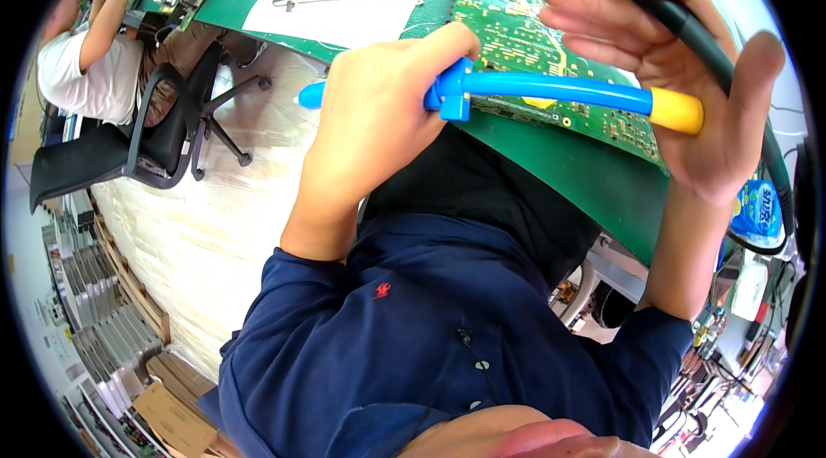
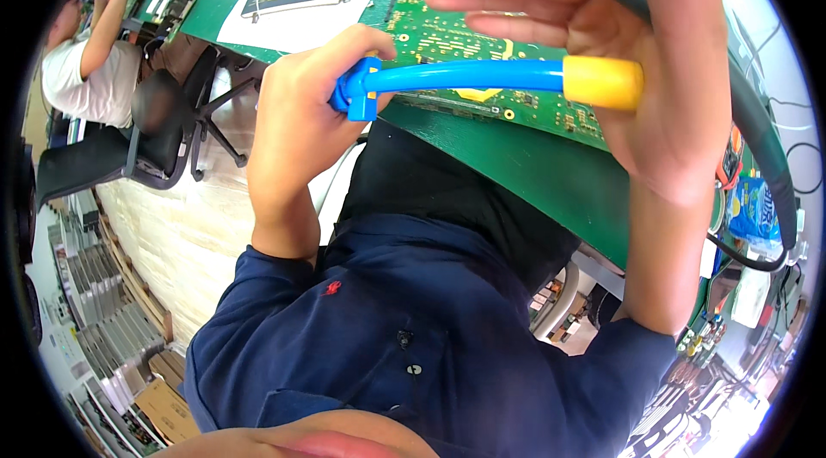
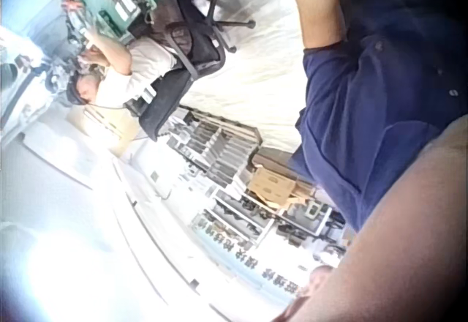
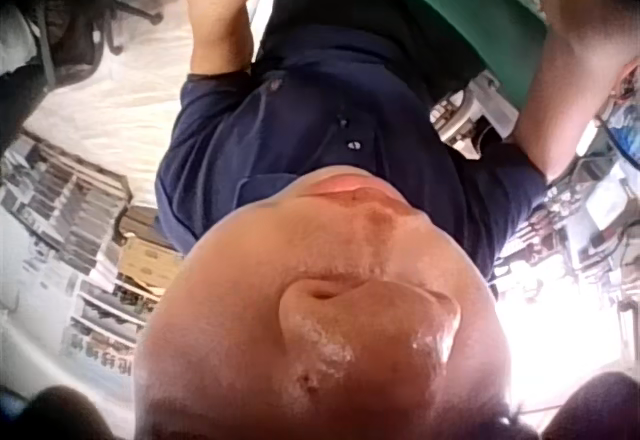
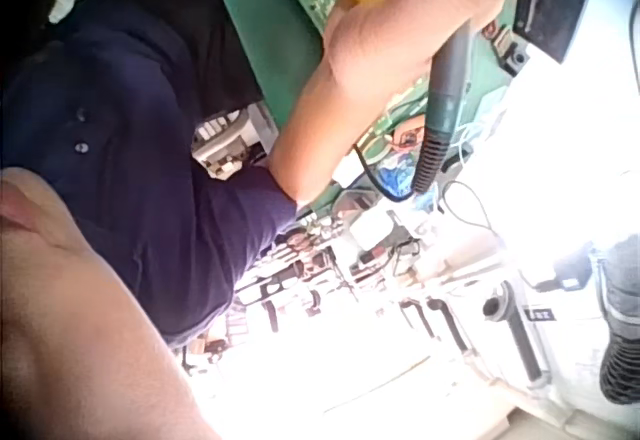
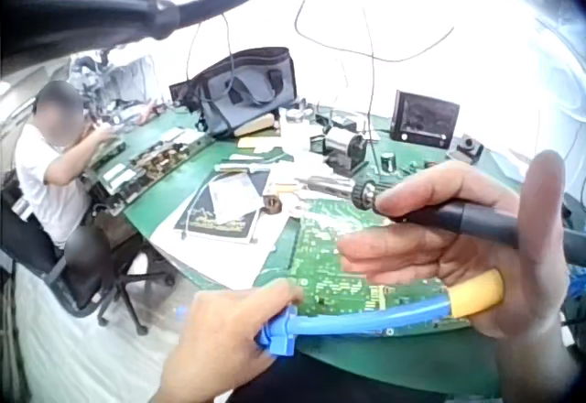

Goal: The person solders components onto a large green circuit board using a soldering iron and desoldering pump, then removes a smaller circuit board and positions it near a stack of components.

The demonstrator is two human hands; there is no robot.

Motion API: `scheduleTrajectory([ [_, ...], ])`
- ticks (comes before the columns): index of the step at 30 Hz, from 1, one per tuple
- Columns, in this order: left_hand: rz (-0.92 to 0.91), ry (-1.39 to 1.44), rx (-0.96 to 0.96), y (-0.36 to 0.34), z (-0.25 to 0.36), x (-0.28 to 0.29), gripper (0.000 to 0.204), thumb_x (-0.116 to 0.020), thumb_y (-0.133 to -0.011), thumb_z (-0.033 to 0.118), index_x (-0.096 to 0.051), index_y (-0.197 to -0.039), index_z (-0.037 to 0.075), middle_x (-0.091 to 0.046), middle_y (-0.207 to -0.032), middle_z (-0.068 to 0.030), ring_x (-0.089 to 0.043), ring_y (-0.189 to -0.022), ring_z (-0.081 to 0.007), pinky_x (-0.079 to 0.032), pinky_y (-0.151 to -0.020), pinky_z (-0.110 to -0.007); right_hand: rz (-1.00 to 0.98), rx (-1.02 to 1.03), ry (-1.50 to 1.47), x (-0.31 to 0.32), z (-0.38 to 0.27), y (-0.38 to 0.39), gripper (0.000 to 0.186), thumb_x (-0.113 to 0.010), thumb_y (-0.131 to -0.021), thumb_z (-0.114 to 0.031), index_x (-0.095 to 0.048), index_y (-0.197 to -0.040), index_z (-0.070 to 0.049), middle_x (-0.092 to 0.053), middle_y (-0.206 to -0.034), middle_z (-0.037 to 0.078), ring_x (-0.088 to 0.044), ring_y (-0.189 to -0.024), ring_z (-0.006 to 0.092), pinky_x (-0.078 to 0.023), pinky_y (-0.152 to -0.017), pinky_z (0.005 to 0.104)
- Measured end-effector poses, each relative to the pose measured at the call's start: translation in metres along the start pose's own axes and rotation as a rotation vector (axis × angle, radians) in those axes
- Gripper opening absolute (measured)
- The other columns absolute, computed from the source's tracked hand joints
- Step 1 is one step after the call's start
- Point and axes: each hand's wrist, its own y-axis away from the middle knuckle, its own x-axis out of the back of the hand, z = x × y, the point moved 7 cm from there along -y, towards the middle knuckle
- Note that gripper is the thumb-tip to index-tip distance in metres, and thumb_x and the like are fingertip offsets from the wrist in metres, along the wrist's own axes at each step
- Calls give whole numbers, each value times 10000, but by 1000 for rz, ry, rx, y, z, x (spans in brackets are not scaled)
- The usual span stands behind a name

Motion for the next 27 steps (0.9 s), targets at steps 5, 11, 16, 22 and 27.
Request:
scheduleTrajectory([
  [5, 46, -25, 45, 2, 7, 4, 321, -754, -686, 40, -613, -957, 139, -631, -702, -99, -654, -653, -296, -475, -558, -343, -71, -44, 257, -12, 8, 0, 957, -348, -900, -728, -319, -1369, 105, -510, -1298, 354, -545, -1221, 417, -433, -1047, 436],
  [11, 70, -74, 32, 3, 6, -4, 252, -770, -713, 95, -592, -889, 124, -608, -642, -85, -624, -578, -289, -448, -507, -366, -71, -131, 358, -19, 10, -1, 879, -463, -894, -646, -346, -1345, 100, -530, -1273, 350, -574, -1186, 407, -458, -1014, 425],
  [16, -5, 6, 46, 4, 7, -7, 293, -784, -718, 117, -594, -941, 133, -621, -675, -96, -636, -617, -297, -460, -528, -364, -61, -162, 488, -18, -5, 0, 846, -491, -879, -630, -403, -1317, 89, -588, -1202, 321, -637, -1090, 356, -504, -928, 383],
  [22, 50, 125, 128, -1, -11, 8, 303, -759, -765, 108, -579, -1009, 104, -569, -641, -96, -580, -561, -272, -435, -530, -315, 163, 0, 579, 22, -45, 9, 630, -406, -980, -481, -472, -1288, 65, -639, -1159, 259, -651, -1051, 290, -461, -961, 357],
  [27, -58, 17, 43, -5, 9, 20, 277, -719, -777, 69, -573, -1012, 76, -561, -669, -102, -586, -571, -263, -441, -541, -317, 162, 130, 405, 35, -53, 7, 657, -358, -995, -524, -474, -1302, 45, -631, -1184, 260, -647, -1061, 282, -464, -953, 346],
])
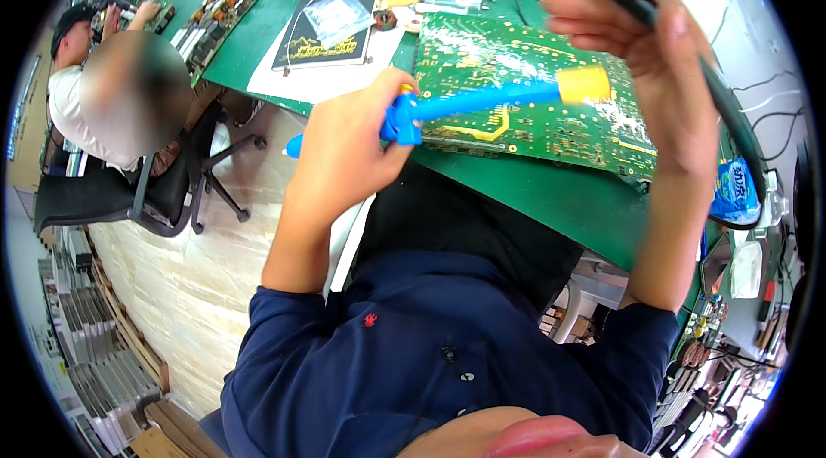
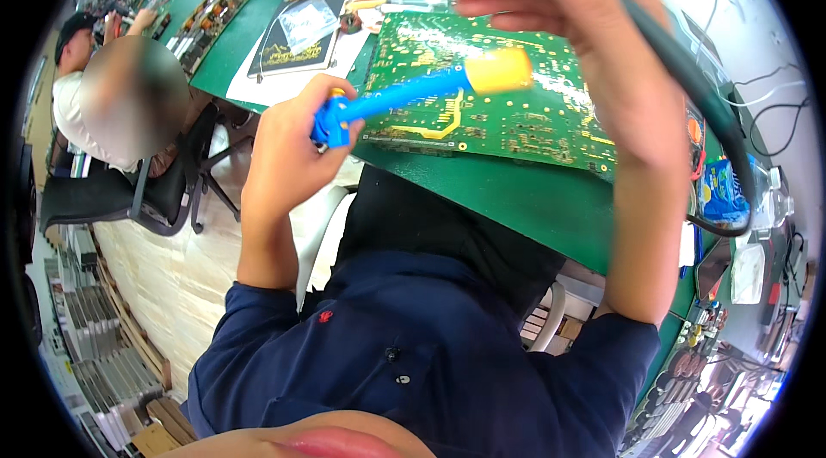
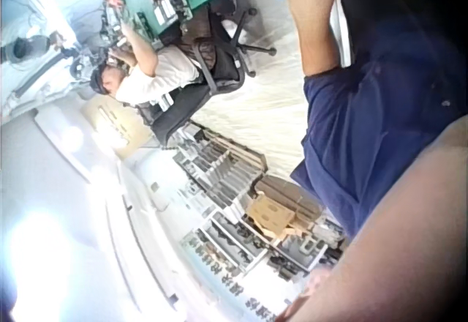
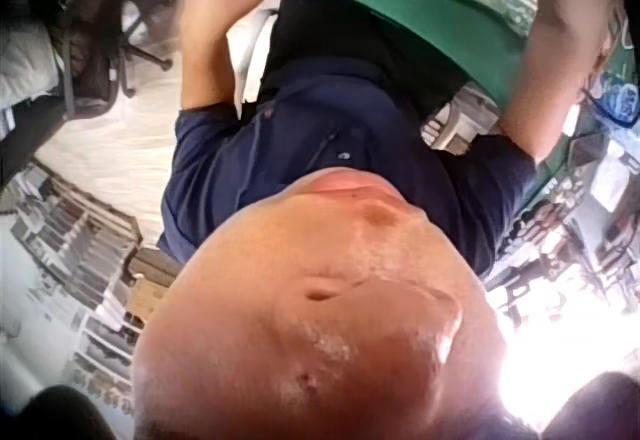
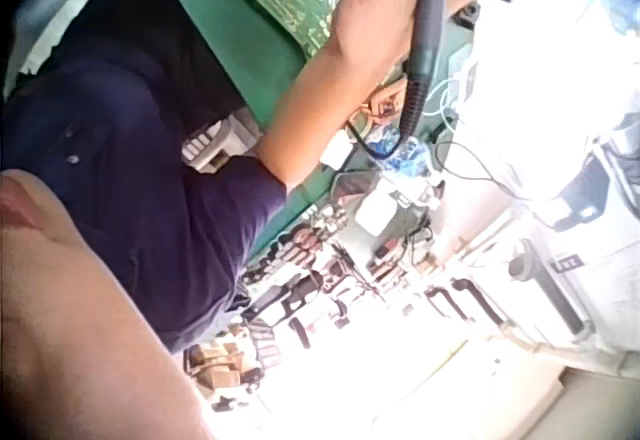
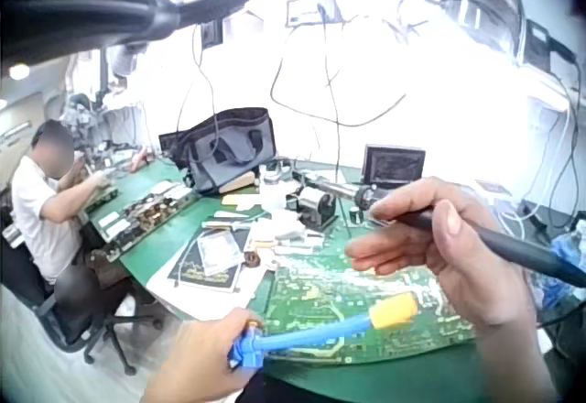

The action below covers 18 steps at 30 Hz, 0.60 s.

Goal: The person solders components onto a large green circuit board using a soldering iron and desoldering pump, then removes a smaller circuit board and positions it near a stack of components.

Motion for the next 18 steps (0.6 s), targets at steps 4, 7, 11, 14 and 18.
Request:
scheduleTrajectory([
  [4, -7, -37, -165, -11, 31, 1, 298, -763, -730, 77, -593, -974, 56, -609, -772, -117, -627, -689, -309, -479, -608, -361, -77, -39, -34, -34, -8, 6, 813, -366, -936, -681, -480, -1270, 51, -642, -1163, 238, -644, -1087, 287, -490, -941, 349],
  [7, 34, -66, -214, -19, 26, 9, 302, -820, -708, 162, -618, -897, 40, -591, -725, -122, -613, -659, -318, -475, -598, -365, -109, -17, -68, -37, -20, 13, 850, -395, -911, -708, -488, -1248, 67, -643, -1149, 242, -638, -1098, 294, -488, -952, 377],
  [11, -136, -234, -73, -21, 29, 10, 298, -777, -783, 271, -580, -819, 50, -592, -661, -144, -618, -643, -356, -473, -579, -400, -73, 67, -110, -41, -30, 19, 763, -483, -912, -644, -554, -1176, 68, -654, -1096, 218, -640, -1093, 284, -486, -962, 388],
  [14, -78, -135, -93, -16, 22, 12, 278, -775, -774, 238, -575, -795, 45, -602, -673, -149, -619, -655, -365, -473, -582, -406, -108, 31, -174, -47, -31, 22, 588, -627, -878, -550, -637, -1075, 5, -646, -963, 108, -619, -930, 181, -492, -816, 313],
  [18, -86, -219, -67, -13, 24, 22, 238, -768, -732, 175, -579, -779, 38, -612, -679, -163, -628, -680, -378, -476, -591, -421, -83, 77, -196, -49, -29, 20, 586, -656, -857, -564, -659, -1047, -10, -644, -934, 87, -612, -898, 165, -492, -785, 307],
])
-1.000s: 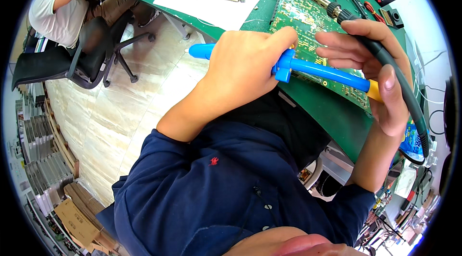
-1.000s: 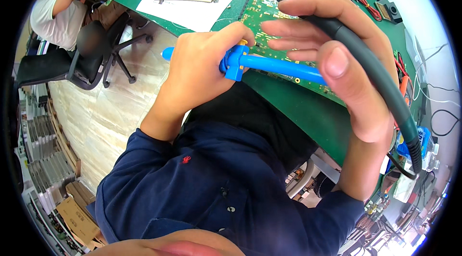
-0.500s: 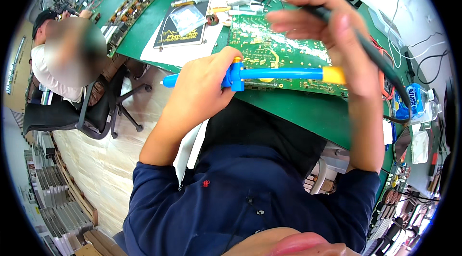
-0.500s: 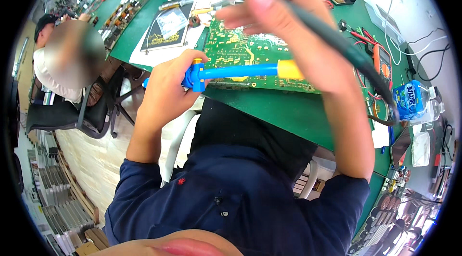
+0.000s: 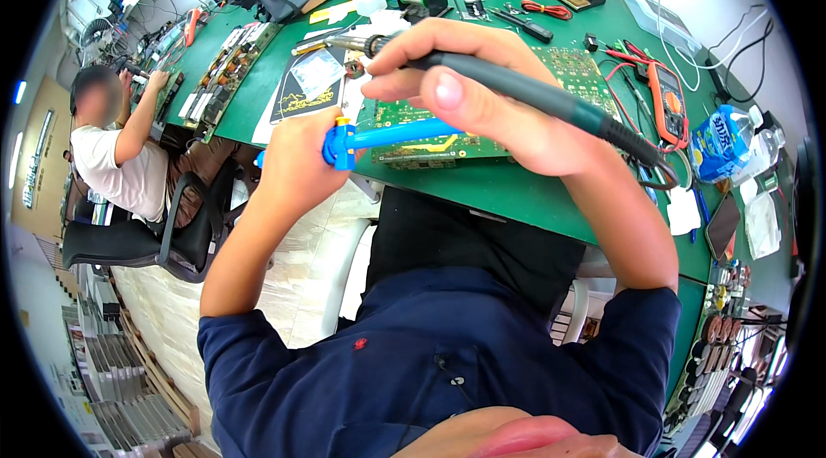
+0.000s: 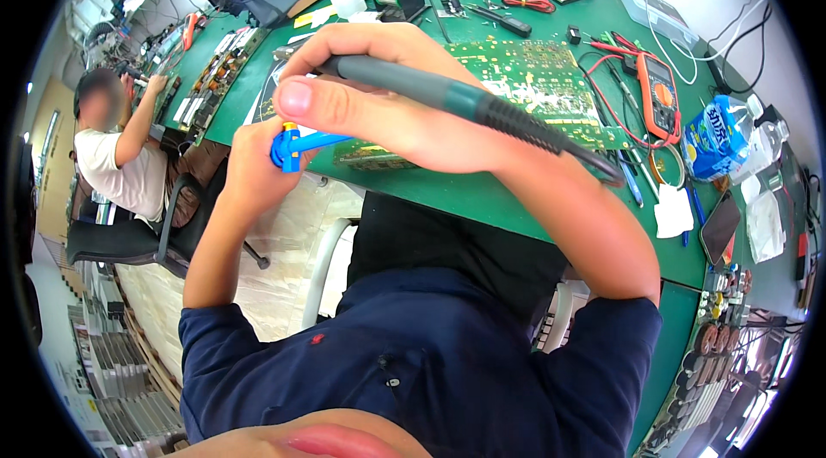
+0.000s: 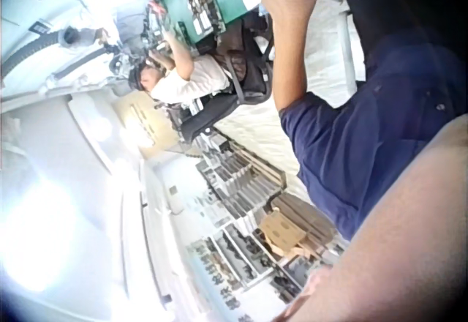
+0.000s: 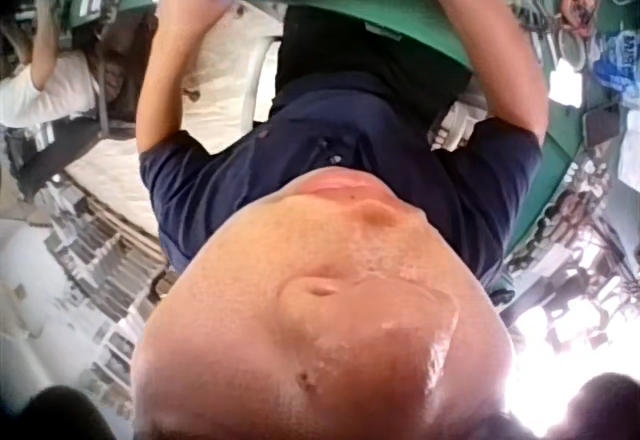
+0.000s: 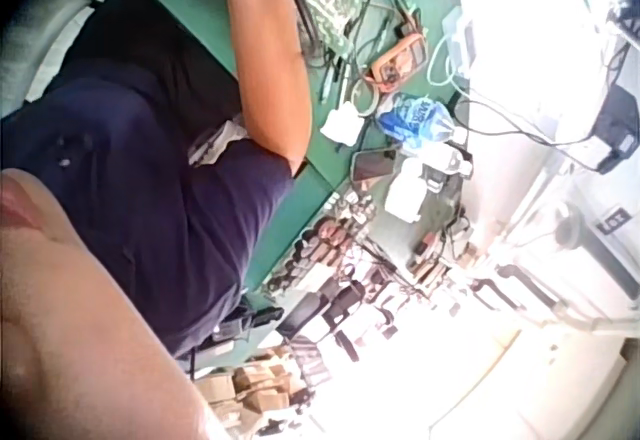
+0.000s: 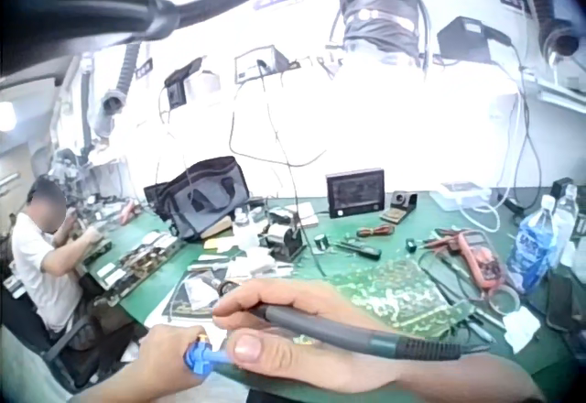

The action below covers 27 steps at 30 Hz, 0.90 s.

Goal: The person solders components onto a large green circuit board using a soldering iron and desoldering pump, then removes a smaller circuit board and positions it near a stack of components.

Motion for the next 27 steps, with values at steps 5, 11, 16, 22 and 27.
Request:
scheduleTrajectory([
  [5, 35, -49, -21, -5, 16, -8, 197, -734, -714, 166, -596, -772, 39, -621, -678, -189, -624, -672, -391, -495, -618, -453, 10, 1, -201, -5, 20, 0, 521, -766, -826, -385, -582, -1121, 3, -647, -1060, 129, -604, -1083, 198, -492, -920, 331],
  [11, 35, -179, -69, -19, 35, -13, 215, -748, -682, 194, -680, -832, 56, -657, -701, -157, -660, -672, -343, -519, -608, -398, -38, 46, -115, -20, 36, 9, 583, -817, -772, -376, -525, -1155, -48, -604, -1180, 136, -573, -1163, 255, -438, -1015, 385],
  [16, 91, -169, -95, -24, 40, -14, 236, -765, -625, 168, -642, -793, 56, -652, -690, -130, -662, -673, -322, -529, -610, -418, -66, 61, -113, -24, 33, 9, 562, -740, -845, -323, -452, -1234, -36, -517, -1360, 250, -481, -1300, 320, -377, -1071, 426],
  [22, 143, -235, -185, -26, 49, -6, 248, -763, -602, 145, -662, -819, 77, -658, -692, -102, -661, -668, -313, -516, -580, -413, 31, 135, -51, -22, 39, 11, 441, -754, -834, -251, -480, -1123, -60, -571, -1270, 202, -552, -1194, 276, -426, -1013, 410],
  [27, 183, -208, -255, -24, 55, -6, 217, -742, -606, 131, -675, -809, 96, -647, -662, -92, -654, -637, -309, -504, -541, -402, 150, 240, -62, -21, 38, 12, 393, -799, -796, -212, -511, -1024, -70, -638, -1102, 119, -617, -1084, 229, -482, -921, 362],
])
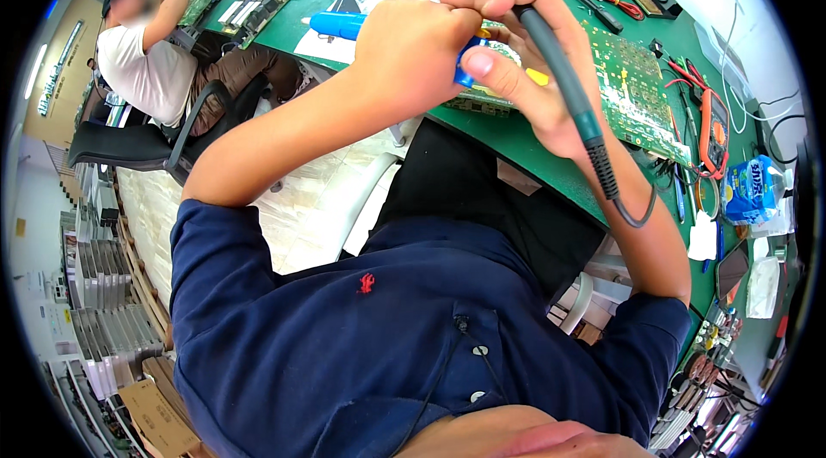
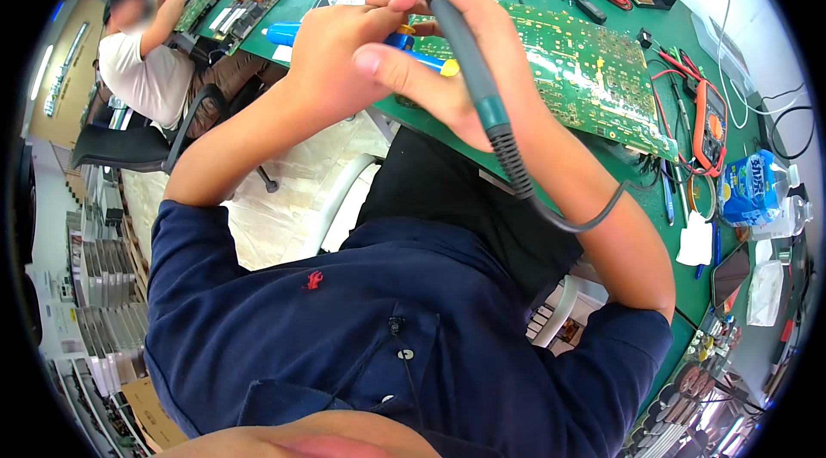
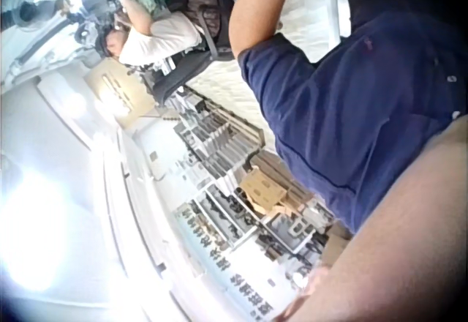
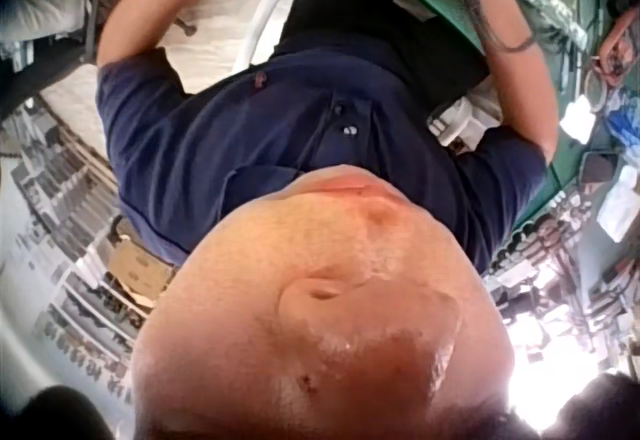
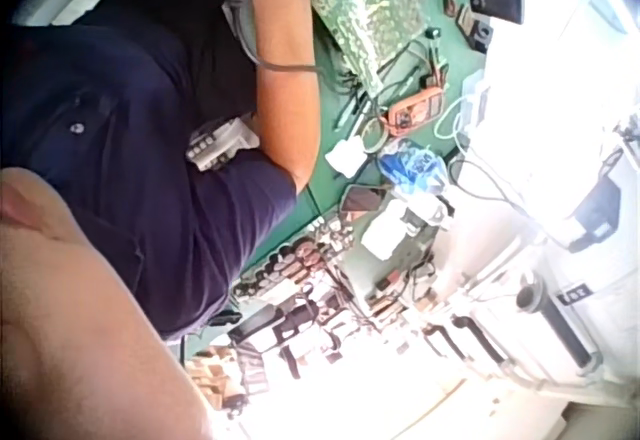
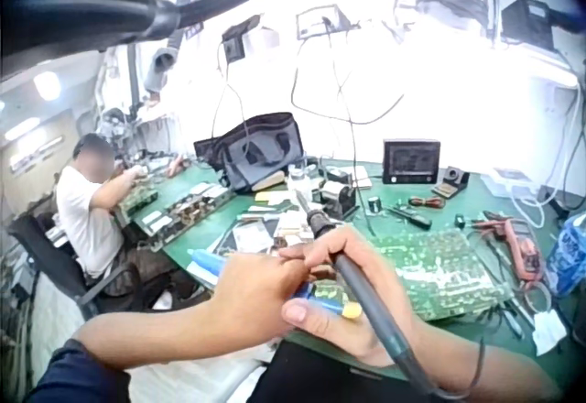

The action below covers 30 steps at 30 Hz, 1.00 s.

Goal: The person solders components onto a large green circuit board using a soldering iron and desoldering pump, then removes a smaller circuit board and positions it near a stack of components.

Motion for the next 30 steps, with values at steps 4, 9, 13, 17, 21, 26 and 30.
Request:
scheduleTrajectory([
  [4, -59, -47, 14, -4, 2, -6, 263, -782, -608, 181, -688, -841, 102, -665, -742, -80, -657, -665, -307, -515, -578, -376, -51, -28, -48, 3, -2, 2, 355, -722, -856, -150, -467, -1088, -66, -595, -1177, 182, -561, -1151, 258, -439, -966, 401],
  [9, -92, -5, 29, -2, 1, -4, 207, -735, -605, 110, -678, -804, 103, -652, -674, -92, -657, -646, -319, -513, -567, -413, -82, -40, 49, -1, 1, 4, 343, -693, -881, -125, -459, -1123, -61, -581, -1211, 199, -532, -1195, 268, -417, -986, 419],
  [13, -141, 33, 102, 16, -18, -15, 234, -745, -633, 153, -666, -847, 98, -657, -710, -110, -659, -690, -331, -517, -615, -433, -44, -101, 77, -5, 9, 5, 420, -803, -801, -220, -538, -1083, -56, -614, -1101, 96, -610, -1070, 211, -498, -929, 362],
  [17, -80, 40, 185, 33, -44, -10, 197, -735, -696, 189, -618, -799, 67, -640, -692, -140, -645, -686, -354, -505, -618, -439, -112, -145, 81, -2, -9, -9, 428, -809, -800, -257, -569, -1095, -59, -639, -1076, 97, -611, -1097, 212, -489, -948, 389],
  [21, -89, 136, 265, 43, -46, -11, 233, -747, -749, 207, -612, -828, 34, -620, -672, -169, -628, -663, -371, -489, -595, -416, -163, -295, -2, 4, -36, -23, 460, -672, -898, -330, -502, -1177, -6, -599, -1236, 238, -577, -1193, 288, -443, -1037, 399],
  [26, -146, 228, 354, 59, -40, -20, 284, -765, -795, 221, -598, -856, 0, -595, -667, -190, -607, -641, -385, -460, -566, -385, -148, -169, -70, 20, -48, -28, 523, -623, -915, -454, -513, -1129, 11, -618, -1154, 213, -578, -1190, 285, -428, -1047, 423],
  [30, -185, 286, 276, 59, -22, -25, 310, -759, -810, 203, -542, -934, 19, -568, -668, -178, -587, -655, -381, -448, -578, -398, -221, -117, 59, 21, -42, -31, 693, -491, -925, -612, -517, -1141, 45, -596, -1125, 211, -572, -1182, 290, -415, -1041, 419],
])
